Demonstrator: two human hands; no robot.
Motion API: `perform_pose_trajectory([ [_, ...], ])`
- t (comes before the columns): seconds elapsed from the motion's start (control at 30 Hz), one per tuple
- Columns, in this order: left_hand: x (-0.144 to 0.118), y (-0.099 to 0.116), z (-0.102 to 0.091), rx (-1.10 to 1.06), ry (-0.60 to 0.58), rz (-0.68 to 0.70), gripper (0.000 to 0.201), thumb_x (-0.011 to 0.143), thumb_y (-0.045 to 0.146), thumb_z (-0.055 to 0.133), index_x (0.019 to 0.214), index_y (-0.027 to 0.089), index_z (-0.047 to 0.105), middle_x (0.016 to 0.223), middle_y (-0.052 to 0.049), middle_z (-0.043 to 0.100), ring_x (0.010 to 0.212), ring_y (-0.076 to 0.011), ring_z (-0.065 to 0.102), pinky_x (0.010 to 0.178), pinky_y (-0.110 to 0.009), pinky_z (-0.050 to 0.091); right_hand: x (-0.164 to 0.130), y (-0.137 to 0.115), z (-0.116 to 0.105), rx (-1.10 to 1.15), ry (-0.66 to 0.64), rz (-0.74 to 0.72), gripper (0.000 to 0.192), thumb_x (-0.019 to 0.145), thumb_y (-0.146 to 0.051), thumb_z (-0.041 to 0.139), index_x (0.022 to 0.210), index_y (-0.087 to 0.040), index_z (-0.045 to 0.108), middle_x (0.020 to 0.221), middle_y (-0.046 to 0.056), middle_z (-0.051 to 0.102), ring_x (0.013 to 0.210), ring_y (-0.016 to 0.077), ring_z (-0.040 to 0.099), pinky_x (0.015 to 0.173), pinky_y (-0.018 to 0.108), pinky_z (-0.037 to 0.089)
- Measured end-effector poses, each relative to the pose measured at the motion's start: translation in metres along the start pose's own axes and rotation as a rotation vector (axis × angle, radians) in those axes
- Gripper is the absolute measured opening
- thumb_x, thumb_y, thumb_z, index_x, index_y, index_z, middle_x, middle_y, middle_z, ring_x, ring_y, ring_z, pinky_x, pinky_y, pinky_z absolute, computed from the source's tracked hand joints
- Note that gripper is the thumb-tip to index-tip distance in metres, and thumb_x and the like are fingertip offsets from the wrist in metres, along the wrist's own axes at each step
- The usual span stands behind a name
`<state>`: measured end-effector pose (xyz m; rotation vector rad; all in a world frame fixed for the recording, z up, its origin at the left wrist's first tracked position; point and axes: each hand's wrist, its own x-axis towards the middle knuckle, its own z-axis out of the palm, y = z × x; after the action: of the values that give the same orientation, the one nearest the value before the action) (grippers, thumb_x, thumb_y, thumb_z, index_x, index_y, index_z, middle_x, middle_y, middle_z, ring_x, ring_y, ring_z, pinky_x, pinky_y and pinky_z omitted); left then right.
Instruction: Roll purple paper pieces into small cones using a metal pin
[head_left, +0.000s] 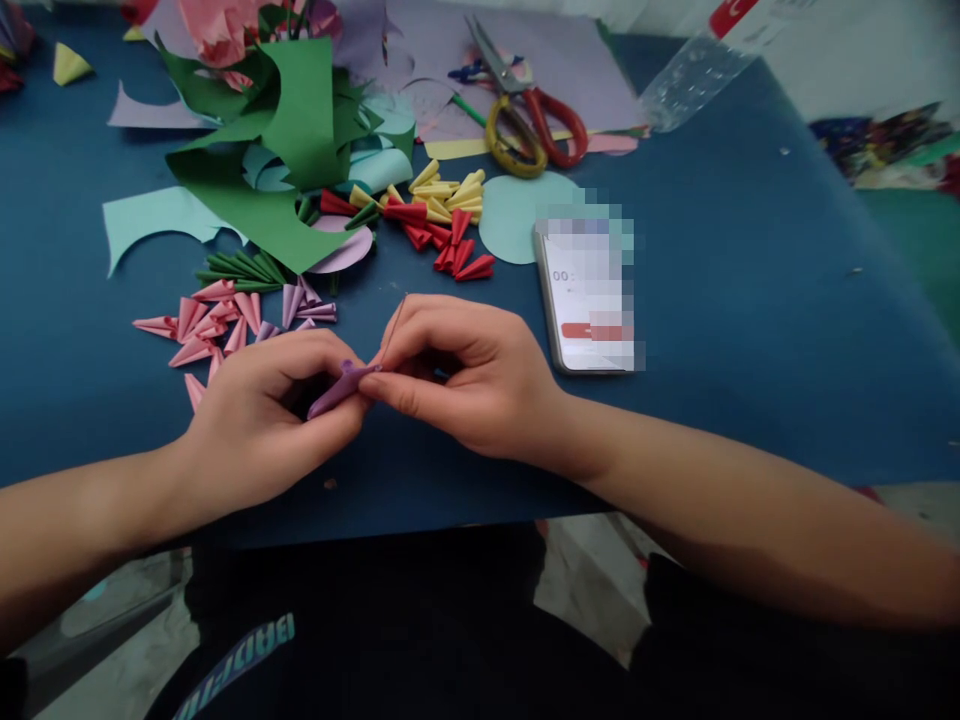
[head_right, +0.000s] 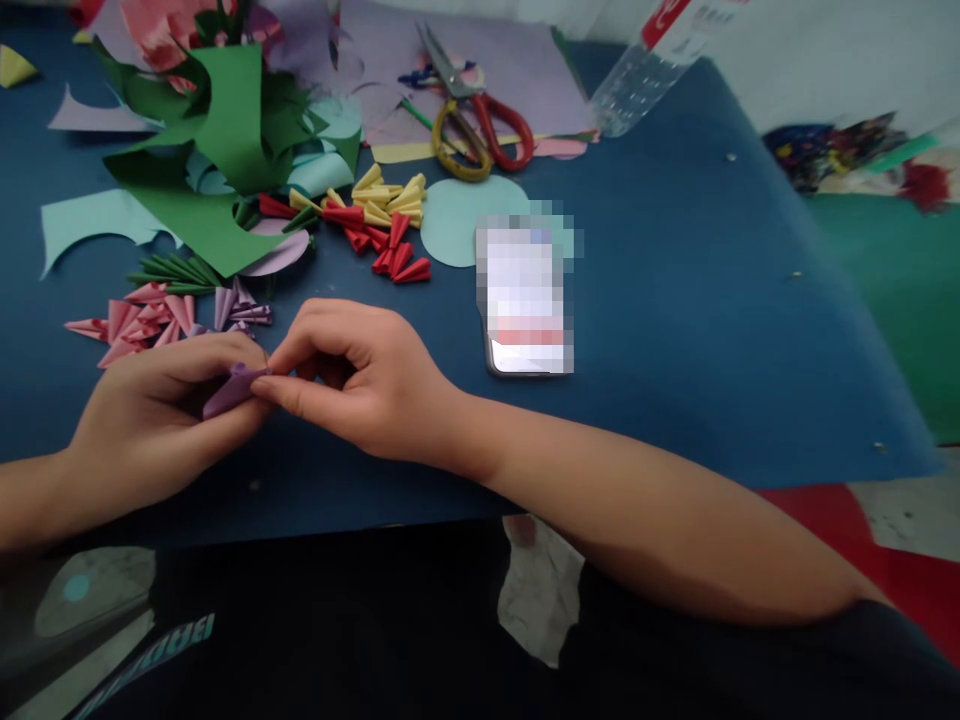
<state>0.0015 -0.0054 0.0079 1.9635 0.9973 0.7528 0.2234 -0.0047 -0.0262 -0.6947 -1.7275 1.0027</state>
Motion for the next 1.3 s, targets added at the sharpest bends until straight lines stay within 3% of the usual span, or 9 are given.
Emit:
perform_pose_trajectory([
  [0.13, -0.001, 0.0, 0.0, 0.033, -0.008, 0.003, 0.021, 0.095, 0.02, 0.067, 0.075, 0.023, 0.063, 0.077, 0.001, 0.07, 0.071, -0.0156, 0.063, 0.067, -0.031, 0.049, 0.0, 0.0, 0.0, 0.022, -0.016, -0.004, 0.019, 0.1, -0.032, 0.091, 0.092, -0.017, 0.082, 0.087, 0.003, 0.075, 0.073, 0.0116, 0.064, 0.06, 0.024, 0.049],
  [0.3, -0.001, 0.0, -0.002, 0.034, 0.004, -0.003, 0.018, 0.097, 0.022, 0.068, 0.079, 0.024, 0.068, 0.08, 0.0, 0.073, 0.073, -0.0168, 0.066, 0.069, -0.032, 0.051, 0.0, -0.004, -0.002, -0.023, -0.02, -0.004, 0.008, 0.102, -0.022, 0.084, 0.105, -0.015, 0.087, 0.097, 0.005, 0.076, 0.081, 0.0128, 0.068, 0.065, 0.024, 0.053],
  [0.47, -0.004, -0.004, 0.0, 0.023, 0.005, -0.067, 0.009, 0.095, 0.025, 0.071, 0.087, 0.024, 0.074, 0.082, -0.001, 0.076, 0.075, -0.018, 0.069, 0.068, -0.031, 0.052, 0.0, -0.005, -0.003, -0.048, -0.02, 0.0, 0.007, 0.102, -0.022, 0.084, 0.099, -0.015, 0.085, 0.092, 0.005, 0.077, 0.077, 0.0125, 0.067, 0.061, 0.024, 0.05],
  [0.53, -0.005, -0.006, 0.003, -0.069, 0.048, -0.118, 0.005, 0.092, 0.025, 0.074, 0.097, 0.025, 0.074, 0.086, 0.0, 0.075, 0.077, -0.0175, 0.07, 0.068, -0.029, 0.055, 0.0, -0.003, -0.002, -0.048, 0.003, 0.008, 0.01, 0.101, -0.025, 0.086, 0.096, -0.017, 0.083, 0.091, 0.004, 0.076, 0.078, 0.0134, 0.067, 0.061, 0.024, 0.05],
  [0.63, -0.005, -0.007, 0.009, -0.21, 0.15, -0.134, 0.02, 0.086, 0.022, 0.08, 0.1, 0.026, 0.066, 0.089, 0.003, 0.072, 0.077, -0.0161, 0.071, 0.068, -0.027, 0.058, -0.001, 0.0, -0.001, -0.034, 0.029, -0.02, 0.016, 0.1, -0.028, 0.088, 0.093, -0.017, 0.08, 0.088, 0.004, 0.075, 0.077, 0.0137, 0.066, 0.06, 0.024, 0.05],
  [0.73, -0.005, -0.007, 0.01, -0.155, 0.127, -0.109, 0.012, 0.088, 0.02, 0.078, 0.09, 0.025, 0.066, 0.08, 0.004, 0.069, 0.072, -0.0143, 0.068, 0.064, -0.025, 0.055, -0.001, 0.004, 0.0, 0.005, 0.037, -0.034, 0.019, 0.099, -0.028, 0.09, 0.092, -0.015, 0.076, 0.087, 0.003, 0.073, 0.072, 0.0119, 0.064, 0.059, 0.023, 0.051],
  [0.87, -0.008, -0.006, 0.007, -0.065, 0.15, -0.062, 0.008, 0.092, 0.019, 0.077, 0.091, 0.025, 0.072, 0.082, 0.004, 0.075, 0.074, -0.0147, 0.072, 0.066, -0.025, 0.058, -0.001, 0.006, 0.001, 0.015, 0.041, -0.033, 0.021, 0.098, -0.027, 0.091, 0.091, -0.016, 0.074, 0.086, 0.002, 0.071, 0.07, 0.011, 0.063, 0.059, 0.022, 0.051],
  [1.13, -0.011, -0.005, 0.007, -0.029, 0.186, -0.07, 0.007, 0.094, 0.022, 0.079, 0.091, 0.027, 0.076, 0.082, 0.004, 0.077, 0.072, -0.0162, 0.073, 0.063, -0.028, 0.057, -0.001, -0.003, -0.001, -0.057, 0.066, -0.007, 0.009, 0.102, -0.02, 0.081, 0.105, -0.013, 0.085, 0.094, 0.005, 0.076, 0.08, 0.0119, 0.071, 0.062, 0.021, 0.056],
  [1.3, -0.014, -0.011, 0.007, 0.128, 0.244, -0.053, 0.005, 0.094, 0.028, 0.082, 0.092, 0.026, 0.079, 0.083, 0.003, 0.08, 0.07, -0.0162, 0.072, 0.064, -0.031, 0.054, -0.002, -0.008, 0.0, -0.117, 0.1, 0.09, 0.008, 0.101, -0.02, 0.082, 0.099, -0.015, 0.087, 0.092, 0.005, 0.082, 0.078, 0.0131, 0.072, 0.061, 0.023, 0.054],
])
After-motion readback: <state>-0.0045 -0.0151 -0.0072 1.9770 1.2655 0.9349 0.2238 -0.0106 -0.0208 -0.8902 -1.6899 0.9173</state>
